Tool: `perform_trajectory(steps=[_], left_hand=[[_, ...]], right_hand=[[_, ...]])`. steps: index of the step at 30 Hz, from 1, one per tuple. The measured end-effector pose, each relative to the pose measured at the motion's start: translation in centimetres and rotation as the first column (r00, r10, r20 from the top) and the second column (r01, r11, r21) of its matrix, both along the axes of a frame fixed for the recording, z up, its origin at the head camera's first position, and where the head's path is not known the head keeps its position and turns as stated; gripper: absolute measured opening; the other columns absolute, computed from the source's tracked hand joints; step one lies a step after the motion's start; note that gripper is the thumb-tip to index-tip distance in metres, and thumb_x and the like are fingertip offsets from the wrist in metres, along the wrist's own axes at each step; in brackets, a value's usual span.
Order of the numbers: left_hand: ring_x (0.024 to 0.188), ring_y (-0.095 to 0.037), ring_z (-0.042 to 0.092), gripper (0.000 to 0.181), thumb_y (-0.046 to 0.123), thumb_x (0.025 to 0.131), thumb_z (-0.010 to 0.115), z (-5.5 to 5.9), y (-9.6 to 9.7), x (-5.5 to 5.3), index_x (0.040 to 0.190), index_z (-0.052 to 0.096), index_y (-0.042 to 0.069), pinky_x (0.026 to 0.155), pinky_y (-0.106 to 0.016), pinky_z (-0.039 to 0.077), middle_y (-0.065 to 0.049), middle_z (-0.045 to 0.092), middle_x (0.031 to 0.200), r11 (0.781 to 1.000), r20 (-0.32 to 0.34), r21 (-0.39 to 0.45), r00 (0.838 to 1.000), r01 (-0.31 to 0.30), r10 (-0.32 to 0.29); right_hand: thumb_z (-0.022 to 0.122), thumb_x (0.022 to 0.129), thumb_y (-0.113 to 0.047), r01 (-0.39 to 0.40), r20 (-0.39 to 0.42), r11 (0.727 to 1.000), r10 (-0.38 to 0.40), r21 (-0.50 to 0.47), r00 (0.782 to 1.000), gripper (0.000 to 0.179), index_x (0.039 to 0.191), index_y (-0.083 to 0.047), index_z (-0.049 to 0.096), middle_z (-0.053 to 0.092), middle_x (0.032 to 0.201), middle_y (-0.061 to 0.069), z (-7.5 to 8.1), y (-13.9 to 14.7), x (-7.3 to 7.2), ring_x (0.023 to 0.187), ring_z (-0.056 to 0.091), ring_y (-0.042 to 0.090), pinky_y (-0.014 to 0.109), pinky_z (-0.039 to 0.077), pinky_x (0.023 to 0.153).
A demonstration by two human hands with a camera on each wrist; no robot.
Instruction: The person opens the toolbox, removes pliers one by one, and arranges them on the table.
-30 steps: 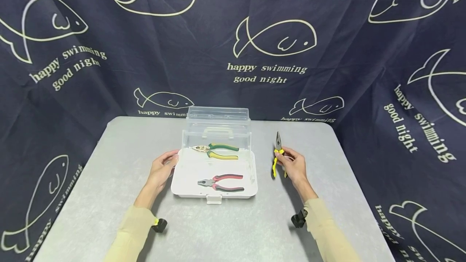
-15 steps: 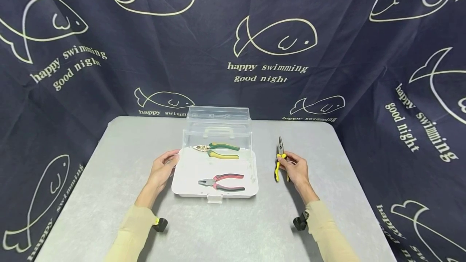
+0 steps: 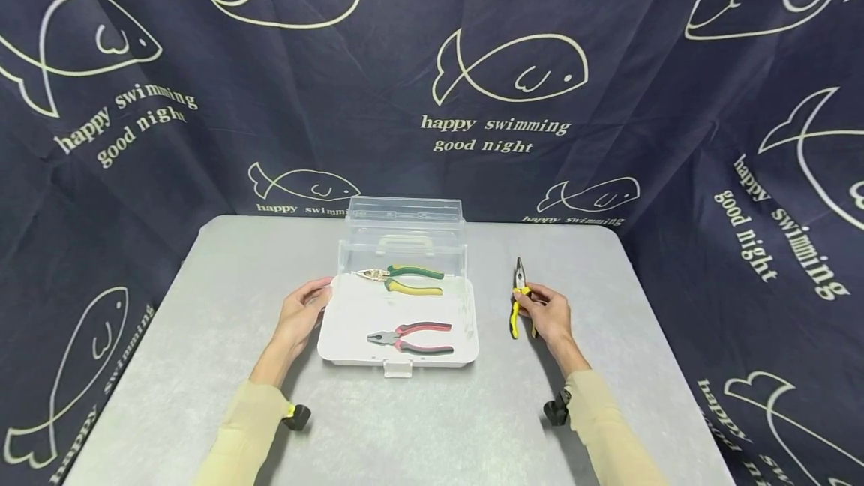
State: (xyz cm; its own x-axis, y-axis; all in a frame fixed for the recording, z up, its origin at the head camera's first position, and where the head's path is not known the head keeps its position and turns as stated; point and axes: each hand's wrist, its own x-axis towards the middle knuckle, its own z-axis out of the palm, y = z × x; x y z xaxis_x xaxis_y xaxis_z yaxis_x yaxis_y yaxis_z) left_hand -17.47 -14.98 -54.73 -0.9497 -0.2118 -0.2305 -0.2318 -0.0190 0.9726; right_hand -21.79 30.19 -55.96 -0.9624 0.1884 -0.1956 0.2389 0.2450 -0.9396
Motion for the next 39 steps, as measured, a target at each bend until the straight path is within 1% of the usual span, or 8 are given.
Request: perform_trajectory(steps=[7, 10, 14, 21, 25, 30, 34, 39], left_hand=[[0.109, -0.016, 0.057, 0.032, 0.011, 0.103, 0.063, 0.0, 0.0, 0.1, 0.133, 0.065, 0.003, 0.082, -0.021, 0.052, -0.008, 0.063, 0.120, 1.000, -0.001, 0.005, 1.000, -0.002, 0.002], [0.110, -0.017, 0.057, 0.031, 0.011, 0.103, 0.063, 0.0, 0.1, 0.0, 0.133, 0.066, 0.004, 0.082, -0.021, 0.052, -0.009, 0.063, 0.120, 1.000, 0.005, 0.009, 1.000, -0.009, 0.009], [0.112, -0.018, 0.056, 0.031, 0.012, 0.103, 0.063, 0.1, 0.1, 0.0, 0.133, 0.066, 0.004, 0.084, -0.020, 0.050, -0.011, 0.063, 0.123, 1.000, 0.005, -0.002, 1.000, -0.009, 0.009], [0.113, -0.018, 0.055, 0.031, 0.013, 0.103, 0.064, 0.2, 0.1, 0.1, 0.133, 0.066, 0.005, 0.084, -0.020, 0.050, -0.010, 0.063, 0.123, 1.000, 0.013, -0.007, 1.000, -0.009, 0.009], [0.113, -0.017, 0.054, 0.031, 0.013, 0.103, 0.064, 0.2, 0.2, 0.1, 0.133, 0.066, 0.005, 0.083, -0.018, 0.049, -0.010, 0.063, 0.122, 1.000, 0.015, -0.011, 1.000, -0.012, 0.012], [0.114, -0.019, 0.053, 0.033, 0.013, 0.103, 0.063, 0.3, 0.2, 0.1, 0.134, 0.065, 0.004, 0.082, -0.017, 0.048, -0.011, 0.062, 0.124, 1.000, 0.018, -0.003, 1.000, -0.006, 0.006], [0.114, -0.019, 0.054, 0.032, 0.013, 0.102, 0.064, 0.2, 0.3, 0.1, 0.133, 0.066, 0.005, 0.083, -0.018, 0.048, -0.011, 0.062, 0.124, 1.000, 0.015, -0.010, 1.000, -0.012, 0.013], [0.112, -0.017, 0.054, 0.030, 0.012, 0.102, 0.063, 0.0, 0.3, 0.0, 0.132, 0.067, 0.005, 0.082, -0.019, 0.048, -0.009, 0.062, 0.120, 0.999, 0.017, -0.023, 1.000, -0.023, 0.023]], right_hand=[[0.075, 0.093, -0.005, 0.004, -0.024, 0.998, -0.003, 0.065, 1.000, 0.044, 0.132, 0.012, 0.061, 0.069, 0.097, 0.009, -0.2, -0.3, -0.3, 0.071, 0.069, 0.004, 0.026, 0.061, 0.072], [0.076, 0.093, -0.007, 0.011, -0.019, 0.993, -0.009, 0.114, 1.000, 0.043, 0.130, 0.011, 0.063, 0.067, 0.094, 0.006, -0.3, -0.4, -0.5, 0.070, 0.067, 0.001, 0.025, 0.061, 0.070], [0.078, 0.092, -0.009, 0.024, -0.007, 0.986, -0.023, 0.164, 1.000, 0.042, 0.127, 0.009, 0.065, 0.066, 0.092, 0.004, -0.3, -0.5, -0.6, 0.068, 0.066, 0.001, 0.024, 0.060, 0.067], [0.080, 0.090, -0.011, 0.028, -0.026, 0.971, -0.022, 0.239, 0.999, 0.037, 0.121, 0.007, 0.069, 0.070, 0.091, 0.008, -0.3, -0.8, -0.8, 0.065, 0.068, 0.006, 0.025, 0.060, 0.062], [0.081, 0.090, -0.013, 0.036, -0.013, 0.957, -0.033, 0.287, 0.999, 0.037, 0.119, 0.006, 0.071, 0.072, 0.094, 0.012, -0.3, -1.1, -0.8, 0.065, 0.068, 0.007, 0.024, 0.060, 0.061], [0.080, 0.089, -0.012, 0.027, 0.006, 0.944, -0.031, 0.330, 1.000, 0.037, 0.118, 0.009, 0.070, 0.073, 0.097, 0.019, 0.2, -1.3, -0.8, 0.066, 0.068, 0.009, 0.026, 0.060, 0.061], [0.080, 0.089, -0.011, 0.014, 0.030, 0.929, -0.027, 0.371, 0.999, 0.034, 0.114, 0.009, 0.070, 0.073, 0.093, 0.018, 0.8, -1.5, -0.8, 0.063, 0.069, 0.012, 0.027, 0.060, 0.058], [0.081, 0.088, -0.013, -0.003, 0.047, 0.926, -0.016, 0.378, 0.999, 0.031, 0.110, 0.008, 0.071, 0.074, 0.090, 0.018, 1.2, -1.4, -0.7, 0.061, 0.072, 0.018, 0.031, 0.060, 0.057]])
